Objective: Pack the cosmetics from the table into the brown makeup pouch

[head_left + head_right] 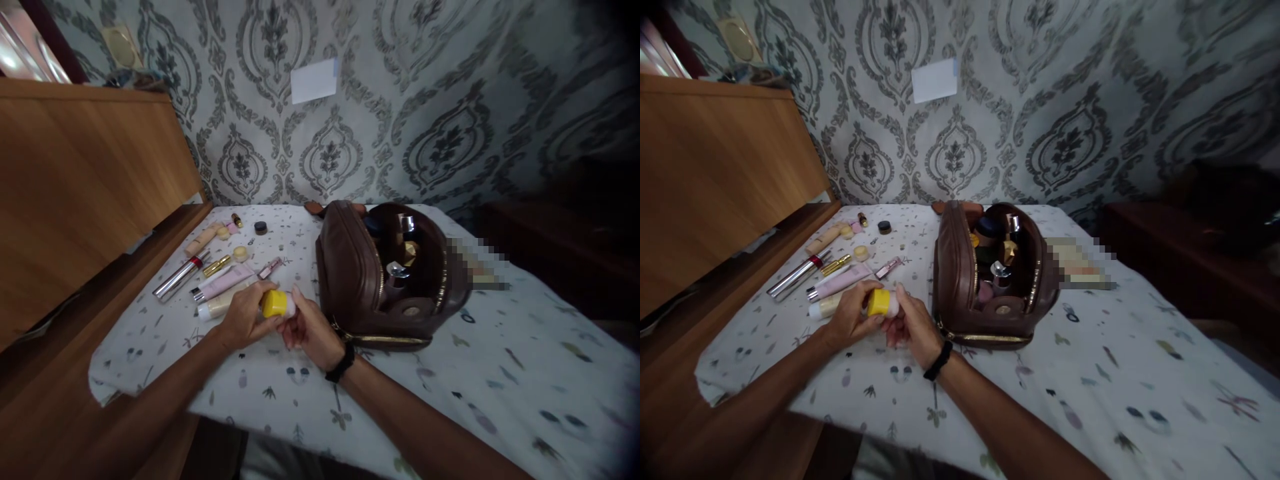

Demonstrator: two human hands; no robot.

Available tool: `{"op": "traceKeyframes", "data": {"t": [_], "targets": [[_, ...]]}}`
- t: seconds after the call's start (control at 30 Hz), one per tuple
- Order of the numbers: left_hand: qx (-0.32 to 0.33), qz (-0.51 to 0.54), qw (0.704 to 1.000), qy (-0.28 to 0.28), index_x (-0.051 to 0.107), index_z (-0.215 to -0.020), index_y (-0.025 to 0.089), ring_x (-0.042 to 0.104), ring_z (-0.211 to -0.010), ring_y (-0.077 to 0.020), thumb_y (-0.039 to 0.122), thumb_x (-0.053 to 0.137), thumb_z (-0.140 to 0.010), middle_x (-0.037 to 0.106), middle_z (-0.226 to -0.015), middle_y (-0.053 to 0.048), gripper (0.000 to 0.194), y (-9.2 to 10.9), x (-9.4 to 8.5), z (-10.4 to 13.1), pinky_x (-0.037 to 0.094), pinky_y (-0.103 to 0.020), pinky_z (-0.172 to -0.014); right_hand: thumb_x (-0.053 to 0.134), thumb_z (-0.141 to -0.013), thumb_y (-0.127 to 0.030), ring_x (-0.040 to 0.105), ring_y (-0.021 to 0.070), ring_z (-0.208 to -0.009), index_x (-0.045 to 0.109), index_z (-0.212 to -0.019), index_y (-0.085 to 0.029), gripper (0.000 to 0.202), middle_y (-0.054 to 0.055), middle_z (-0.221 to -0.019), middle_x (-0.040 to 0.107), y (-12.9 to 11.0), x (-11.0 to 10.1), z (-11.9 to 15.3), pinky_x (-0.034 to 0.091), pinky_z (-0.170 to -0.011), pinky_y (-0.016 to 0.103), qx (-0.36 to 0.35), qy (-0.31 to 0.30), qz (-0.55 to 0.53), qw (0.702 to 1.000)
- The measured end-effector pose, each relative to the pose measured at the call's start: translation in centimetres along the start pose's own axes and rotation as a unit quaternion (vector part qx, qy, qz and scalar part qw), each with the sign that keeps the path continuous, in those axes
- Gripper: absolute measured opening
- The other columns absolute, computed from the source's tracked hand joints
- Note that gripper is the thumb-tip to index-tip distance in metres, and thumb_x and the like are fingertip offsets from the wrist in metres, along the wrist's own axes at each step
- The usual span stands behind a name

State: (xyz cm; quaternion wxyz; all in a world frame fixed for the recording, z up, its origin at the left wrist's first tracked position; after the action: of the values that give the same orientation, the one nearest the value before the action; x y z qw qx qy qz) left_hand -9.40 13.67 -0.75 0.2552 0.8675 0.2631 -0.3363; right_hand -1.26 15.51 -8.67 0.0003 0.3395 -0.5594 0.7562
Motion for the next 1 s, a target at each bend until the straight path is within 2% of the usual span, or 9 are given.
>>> {"op": "traceKeyframes", "data": {"t": [0.17,0.3,0.43,0.57,0.67,0.8,0.9,1.0], "targets": [[-0.075,0.039,0.996,0.005,0.049,-0.117,0.017,0.062,-0.073,-0.0187,0.042,0.051,-0.089,0.066,-0.093,-0.007,0.038,-0.8,0.1,0.3,0.050,-0.031,-0.065,0.044,-0.075,-0.084,0.051,0.0072,-0.035,0.060,-0.071,-0.014,0.072,0.000,-0.052,0.061,0.2,0.2,-0.3,0.030,-0.033,0.018,0.004,-0.021,-0.036,0.999],[-0.146,0.074,0.986,-0.005,0.050,-0.116,0.017,0.064,-0.079,-0.0206,0.040,0.050,-0.090,0.066,-0.093,-0.007,0.035,-1.7,0.3,0.3,0.052,-0.033,-0.069,0.038,-0.078,-0.084,0.053,0.0075,-0.037,0.060,-0.071,-0.013,0.075,0.000,-0.049,0.059,0.2,0.0,-0.5,0.031,-0.035,0.018,0.005,-0.028,-0.076,0.997],[-0.160,0.082,0.983,-0.044,0.051,-0.119,0.019,0.064,-0.090,-0.0234,0.039,0.051,-0.090,0.066,-0.102,-0.008,0.035,-1.8,0.7,-0.5,0.053,-0.037,-0.079,0.039,-0.082,-0.080,0.051,0.0068,-0.037,0.061,-0.072,-0.012,0.073,0.001,-0.051,0.061,0.2,-0.3,-0.7,0.031,-0.037,0.018,0.009,-0.021,-0.116,0.993],[-0.138,0.066,0.986,-0.062,0.052,-0.119,0.020,0.064,-0.095,-0.0240,0.039,0.053,-0.090,0.066,-0.107,-0.008,0.035,-1.1,0.0,-2.3,0.053,-0.036,-0.080,0.034,-0.087,-0.076,0.050,0.0074,-0.037,0.061,-0.078,-0.013,0.069,0.001,-0.053,0.062,0.3,-0.5,-0.8,0.031,-0.038,0.019,0.025,-0.018,-0.157,0.987],[-0.102,0.058,0.992,-0.055,0.053,-0.119,0.021,0.064,-0.091,-0.0223,0.038,0.055,-0.089,0.065,-0.105,-0.007,0.034,0.0,-1.3,-4.6,0.053,-0.033,-0.077,0.031,-0.090,-0.073,0.049,0.0079,-0.036,0.061,-0.084,-0.014,0.067,0.000,-0.053,0.063,0.3,-0.7,-0.8,0.033,-0.040,0.020,0.033,-0.013,-0.169,0.985],[-0.064,0.073,0.995,-0.033,0.054,-0.120,0.020,0.063,-0.091,-0.0211,0.036,0.054,-0.090,0.064,-0.105,-0.007,0.035,2.8,-3.3,-9.3,0.052,-0.031,-0.078,0.034,-0.088,-0.075,0.050,0.0083,-0.039,0.062,-0.085,-0.014,0.067,0.000,-0.055,0.063,-0.2,-0.7,-0.5,0.033,-0.043,0.021,0.016,-0.018,-0.161,0.987],[-0.046,0.068,0.996,-0.033,0.055,-0.121,0.021,0.062,-0.092,-0.0203,0.039,0.055,-0.090,0.064,-0.104,-0.006,0.036,5.4,-3.8,-13.7,0.050,-0.030,-0.079,0.036,-0.085,-0.078,0.050,0.0084,-0.039,0.061,-0.084,-0.014,0.069,0.000,-0.055,0.063,-0.2,-0.7,-0.4,0.031,-0.043,0.022,0.016,-0.017,-0.155,0.988],[-0.028,0.050,0.997,-0.051,0.056,-0.120,0.021,0.061,-0.087,-0.0191,0.044,0.054,-0.089,0.065,-0.101,-0.005,0.038,7.5,-3.1,-17.9,0.049,-0.027,-0.071,0.037,-0.082,-0.080,0.050,0.0084,-0.039,0.061,-0.083,-0.014,0.070,0.000,-0.054,0.062,-0.3,-0.8,-0.4,0.030,-0.042,0.022,0.013,-0.012,-0.156,0.988]]}}
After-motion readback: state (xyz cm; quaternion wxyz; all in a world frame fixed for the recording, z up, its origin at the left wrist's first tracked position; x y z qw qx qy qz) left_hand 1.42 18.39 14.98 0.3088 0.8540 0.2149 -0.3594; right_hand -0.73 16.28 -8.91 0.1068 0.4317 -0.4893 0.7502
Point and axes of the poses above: each hand's wrist, its own z-axis away from the middle knuckle, its own x-axis out of the palm, y = z × x, the point moved 9 cm from there along -z, towards the middle knuckle
